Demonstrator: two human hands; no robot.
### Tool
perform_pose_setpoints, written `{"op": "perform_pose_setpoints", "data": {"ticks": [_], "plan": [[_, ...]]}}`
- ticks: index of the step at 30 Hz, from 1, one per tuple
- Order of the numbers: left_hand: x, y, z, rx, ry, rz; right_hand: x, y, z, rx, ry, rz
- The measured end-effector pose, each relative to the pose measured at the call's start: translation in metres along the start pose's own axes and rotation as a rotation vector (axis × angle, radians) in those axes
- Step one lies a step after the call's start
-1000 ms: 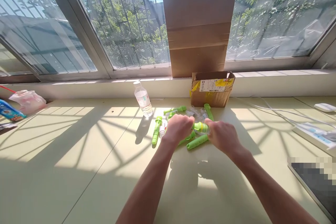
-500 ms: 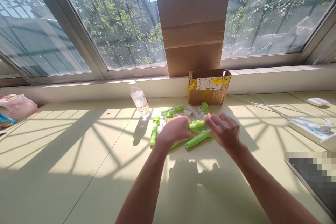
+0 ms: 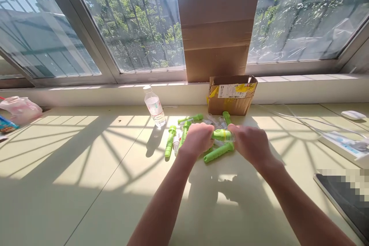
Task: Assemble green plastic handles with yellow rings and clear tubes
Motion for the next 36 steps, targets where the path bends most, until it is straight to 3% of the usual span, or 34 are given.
{"op": "perform_pose_setpoints", "data": {"ticks": [2, 4, 6, 7, 9, 12, 16, 19, 21, 22, 26, 28, 30, 33, 36], "plan": [[0.003, -0.011, 0.006, 0.058, -0.040, 0.122, 0.003, -0.002, 0.000, -0.289, -0.090, 0.049], [0.006, -0.019, 0.011, 0.214, -0.080, 0.291, 0.005, -0.004, 0.002, -0.560, -0.208, 0.079], [0.005, -0.022, 0.015, 0.416, -0.119, 0.427, 0.004, -0.003, 0.003, -0.706, -0.286, 0.089], [0.003, -0.022, 0.015, 0.401, -0.130, 0.413, 0.003, -0.002, 0.003, -0.725, -0.293, 0.087], [-0.001, -0.018, 0.011, 0.224, -0.106, 0.225, -0.001, 0.001, 0.003, -0.690, -0.241, 0.082], [-0.008, -0.006, 0.004, 0.066, -0.080, 0.035, -0.005, 0.007, 0.001, -0.421, -0.120, 0.065], [-0.012, 0.014, -0.003, -0.002, -0.080, -0.065, -0.005, 0.008, 0.000, 0.013, -0.002, 0.013], [-0.013, 0.024, -0.006, 0.010, -0.042, -0.070, -0.004, 0.007, 0.000, 0.232, 0.036, -0.033], [-0.014, 0.025, -0.007, 0.035, -0.064, -0.056, -0.004, 0.009, -0.001, 0.254, 0.035, -0.030], [-0.013, 0.023, -0.007, 0.046, -0.094, -0.041, -0.005, 0.011, -0.001, 0.204, 0.044, -0.009], [-0.008, 0.003, 0.001, 0.083, -0.165, 0.093, -0.004, 0.018, -0.001, -0.162, -0.034, 0.012], [-0.005, -0.006, 0.006, 0.235, -0.140, 0.244, -0.002, 0.019, 0.001, -0.330, -0.098, -0.005], [-0.003, -0.007, 0.007, 0.385, -0.074, 0.326, -0.001, 0.018, 0.001, -0.393, -0.121, -0.010], [-0.003, 0.001, 0.001, 0.108, -0.103, 0.100, 0.001, 0.011, -0.001, -0.256, -0.042, 0.015], [-0.007, 0.018, -0.005, 0.009, -0.069, -0.043, 0.001, 0.007, -0.002, 0.051, 0.023, -0.020]]}}
Point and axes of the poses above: each hand's wrist, its own z-axis away from the middle knuckle, its own y-axis out of the palm, x = y × z, the point moved 1 cm from there along -z, towards the middle knuckle, and after that the axes turned 4 degrees about y, right-handed, at the moved point
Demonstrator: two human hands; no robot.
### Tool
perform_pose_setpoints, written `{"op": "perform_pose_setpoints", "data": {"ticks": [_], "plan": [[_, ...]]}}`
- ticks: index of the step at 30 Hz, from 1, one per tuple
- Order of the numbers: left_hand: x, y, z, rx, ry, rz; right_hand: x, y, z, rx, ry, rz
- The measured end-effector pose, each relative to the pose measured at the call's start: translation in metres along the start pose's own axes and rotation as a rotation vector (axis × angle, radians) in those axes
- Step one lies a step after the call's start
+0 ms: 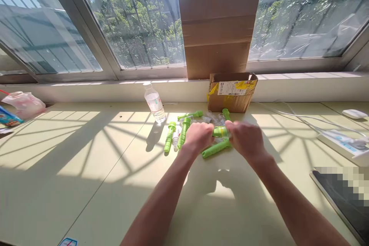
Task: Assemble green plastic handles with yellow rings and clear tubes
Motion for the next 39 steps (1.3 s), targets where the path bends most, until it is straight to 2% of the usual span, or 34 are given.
{"op": "perform_pose_setpoints", "data": {"ticks": [3, 4, 5, 6, 7, 9, 11, 13, 14, 15, 17, 19, 24, 26, 27, 28, 30, 32, 33, 35, 37, 39], "plan": [[-0.004, 0.010, -0.002, -0.001, 0.069, -0.056, -0.003, 0.006, 0.001, 0.294, 0.021, -0.151], [-0.005, 0.011, -0.002, 0.017, 0.077, -0.059, -0.004, 0.009, 0.002, 0.350, 0.008, -0.195], [-0.005, 0.009, -0.001, 0.035, 0.074, -0.055, -0.005, 0.013, 0.002, 0.348, -0.003, -0.211], [-0.003, 0.007, 0.000, 0.047, 0.061, -0.040, -0.005, 0.015, 0.002, 0.281, -0.019, -0.195], [-0.001, 0.003, 0.002, 0.055, 0.037, -0.015, -0.005, 0.017, 0.002, 0.153, -0.017, -0.151], [0.005, -0.006, 0.006, 0.042, -0.017, 0.080, -0.004, 0.020, 0.002, 0.011, 0.000, -0.115], [0.011, -0.014, 0.010, 0.143, -0.030, 0.233, -0.002, 0.019, 0.003, -0.254, -0.046, -0.080], [0.013, -0.019, 0.012, 0.251, -0.015, 0.325, -0.001, 0.016, 0.004, -0.461, -0.100, -0.043], [0.013, -0.020, 0.012, 0.262, -0.005, 0.318, -0.001, 0.015, 0.004, -0.509, -0.104, -0.020], [0.012, -0.020, 0.010, 0.214, -0.006, 0.271, -0.001, 0.013, 0.004, -0.520, -0.090, 0.004], [0.009, -0.018, 0.006, 0.055, -0.016, 0.127, -0.001, 0.009, 0.002, -0.455, -0.016, 0.051], [0.006, -0.010, 0.002, -0.023, -0.035, 0.043, 0.000, 0.003, 0.000, -0.274, 0.009, 0.063], [0.005, 0.008, 0.000, -0.023, 0.034, -0.035, 0.002, -0.006, 0.000, 0.258, 0.027, -0.080], [0.004, 0.007, 0.001, -0.023, 0.043, -0.042, 0.001, -0.004, 0.001, 0.303, 0.028, -0.120], [0.004, 0.003, 0.001, -0.032, 0.035, -0.042, 0.000, -0.002, 0.001, 0.244, 0.033, -0.109], [0.004, -0.003, 0.003, -0.043, 0.020, -0.035, -0.001, 0.000, 0.000, 0.130, 0.049, -0.073], [0.003, -0.016, 0.007, -0.065, -0.001, 0.019, -0.003, 0.004, 0.001, -0.159, 0.046, -0.032], [0.003, -0.028, 0.012, 0.000, 0.032, 0.139, -0.004, 0.006, 0.003, -0.395, 0.014, -0.035], [0.003, -0.032, 0.014, 0.076, 0.044, 0.196, -0.005, 0.006, 0.004, -0.469, -0.011, -0.051], [0.003, -0.036, 0.017, 0.162, 0.048, 0.246, -0.005, 0.006, 0.005, -0.527, -0.040, -0.083], [0.001, -0.033, 0.015, 0.100, 0.038, 0.181, -0.006, 0.003, 0.005, -0.490, -0.009, -0.076], [0.000, -0.025, 0.010, 0.006, 0.006, 0.077, -0.005, -0.001, 0.003, -0.369, 0.034, -0.025]]}}
Point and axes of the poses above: each hand's wrist, its own z-axis away from the middle knuckle, its own y-axis out of the palm, x = y × z, the point moved 1 cm from there along -z, towards the middle knuckle, and after that the axes turned 4 degrees about y, right-handed, at the moved point
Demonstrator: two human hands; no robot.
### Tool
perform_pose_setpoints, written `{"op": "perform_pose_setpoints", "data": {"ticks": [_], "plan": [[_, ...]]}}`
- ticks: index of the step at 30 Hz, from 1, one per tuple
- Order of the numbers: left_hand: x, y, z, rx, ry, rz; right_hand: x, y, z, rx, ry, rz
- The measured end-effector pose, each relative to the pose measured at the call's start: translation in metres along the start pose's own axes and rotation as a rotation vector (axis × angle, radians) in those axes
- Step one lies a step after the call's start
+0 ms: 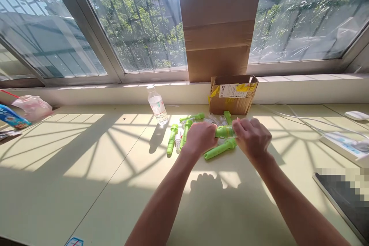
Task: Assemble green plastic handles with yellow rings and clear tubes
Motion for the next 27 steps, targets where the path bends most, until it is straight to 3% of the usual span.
{"op": "perform_pose_setpoints", "data": {"ticks": [5, 8, 11, 15, 17, 18, 19, 20, 23, 27], "plan": [[0.004, 0.027, -0.009, 0.066, -0.029, -0.084, 0.009, 0.002, 0.000, 0.463, -0.035, 0.034], [0.008, 0.033, -0.010, 0.086, -0.018, -0.090, 0.013, 0.010, 0.004, 0.566, -0.005, -0.001], [0.009, 0.024, -0.007, 0.075, -0.006, -0.097, 0.013, 0.017, 0.006, 0.511, 0.028, -0.032], [0.007, 0.000, 0.001, 0.054, 0.003, 0.062, 0.005, 0.018, 0.008, 0.097, -0.001, -0.032], [0.006, -0.007, 0.005, 0.259, 0.047, 0.301, -0.001, 0.016, 0.009, -0.094, -0.077, -0.038], [0.006, -0.007, 0.007, 0.379, 0.044, 0.396, -0.003, 0.015, 0.010, -0.145, -0.113, -0.040], [0.005, -0.006, 0.007, 0.422, 0.040, 0.430, -0.005, 0.015, 0.010, -0.172, -0.136, -0.035], [0.005, -0.004, 0.006, 0.394, 0.036, 0.408, -0.006, 0.014, 0.009, -0.172, -0.142, -0.021], [0.004, 0.007, -0.001, 0.121, 0.026, 0.138, -0.004, 0.015, 0.007, -0.035, -0.104, 0.049], [0.004, 0.025, -0.009, 0.087, 0.002, -0.019, 0.001, 0.015, 0.003, 0.308, -0.083, 0.077]]}}
Point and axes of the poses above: each hand's wrist, its own z-axis away from the middle knuckle, its own y-axis out of the palm, x = y × z, the point moved 1 cm from there along -z, towards the middle knuckle, and after that the axes turned 4 degrees about y, right-handed, at the moved point
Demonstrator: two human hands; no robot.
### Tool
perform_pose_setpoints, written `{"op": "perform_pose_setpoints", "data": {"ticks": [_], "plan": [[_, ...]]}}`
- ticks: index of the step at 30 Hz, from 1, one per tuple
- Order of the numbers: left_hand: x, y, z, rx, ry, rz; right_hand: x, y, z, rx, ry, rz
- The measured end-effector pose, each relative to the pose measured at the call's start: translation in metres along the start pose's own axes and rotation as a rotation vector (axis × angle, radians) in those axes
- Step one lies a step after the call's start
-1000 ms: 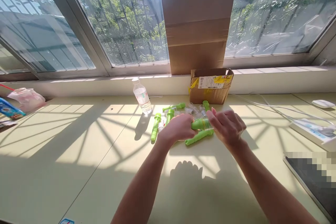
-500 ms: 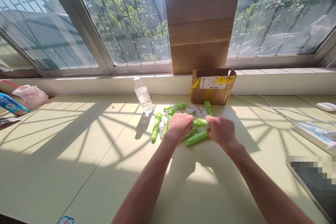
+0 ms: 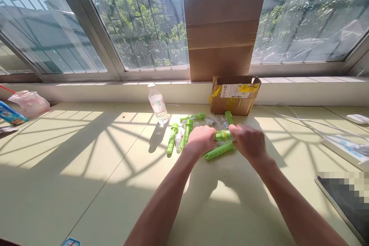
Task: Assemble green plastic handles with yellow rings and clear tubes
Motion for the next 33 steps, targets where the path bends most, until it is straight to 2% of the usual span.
{"op": "perform_pose_setpoints", "data": {"ticks": [3, 6, 10, 12, 15, 18, 20, 23, 27, 29, 31, 33], "plan": [[0.001, 0.002, -0.001, 0.013, 0.021, -0.031, 0.000, -0.007, -0.001, 0.168, 0.019, -0.015], [0.000, 0.000, 0.001, -0.014, 0.043, -0.053, 0.000, -0.014, -0.003, 0.262, 0.050, -0.022], [0.000, -0.004, 0.003, -0.080, 0.050, -0.076, 0.000, -0.015, -0.002, 0.413, 0.051, -0.187], [0.004, -0.007, 0.005, -0.114, 0.043, -0.068, 0.000, -0.015, -0.001, 0.471, 0.037, -0.357], [0.015, -0.014, 0.010, -0.153, 0.009, -0.046, -0.004, -0.021, -0.001, 0.512, 0.025, -0.733], [0.026, -0.020, 0.016, -0.103, -0.023, 0.037, -0.009, -0.032, -0.004, 0.563, 0.085, -1.098], [0.029, -0.024, 0.018, -0.020, -0.037, 0.135, -0.014, -0.036, -0.007, 0.514, 0.157, -1.271], [0.027, -0.028, 0.020, 0.053, -0.029, 0.213, -0.022, -0.031, -0.013, 0.335, 0.334, -1.490], [0.018, -0.031, 0.019, 0.035, -0.003, 0.165, -0.031, -0.010, -0.015, 0.095, 0.697, -1.664], [0.012, -0.030, 0.017, 0.000, 0.005, 0.142, -0.027, -0.001, -0.013, 0.036, 0.866, -1.713], [0.001, -0.028, 0.015, -0.024, 0.016, 0.127, -0.016, 0.003, -0.011, 0.069, 0.976, -1.667], [-0.011, -0.026, 0.013, -0.025, 0.035, 0.132, 0.001, 0.002, -0.010, 0.184, 0.909, -1.656]]}}
Point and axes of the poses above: each hand's wrist, its own z-axis away from the middle knuckle, its own y-axis out of the palm, x = y × z, the point moved 1 cm from there along -z, towards the middle knuckle, and after that the axes turned 4 degrees about y, right-handed, at the moved point
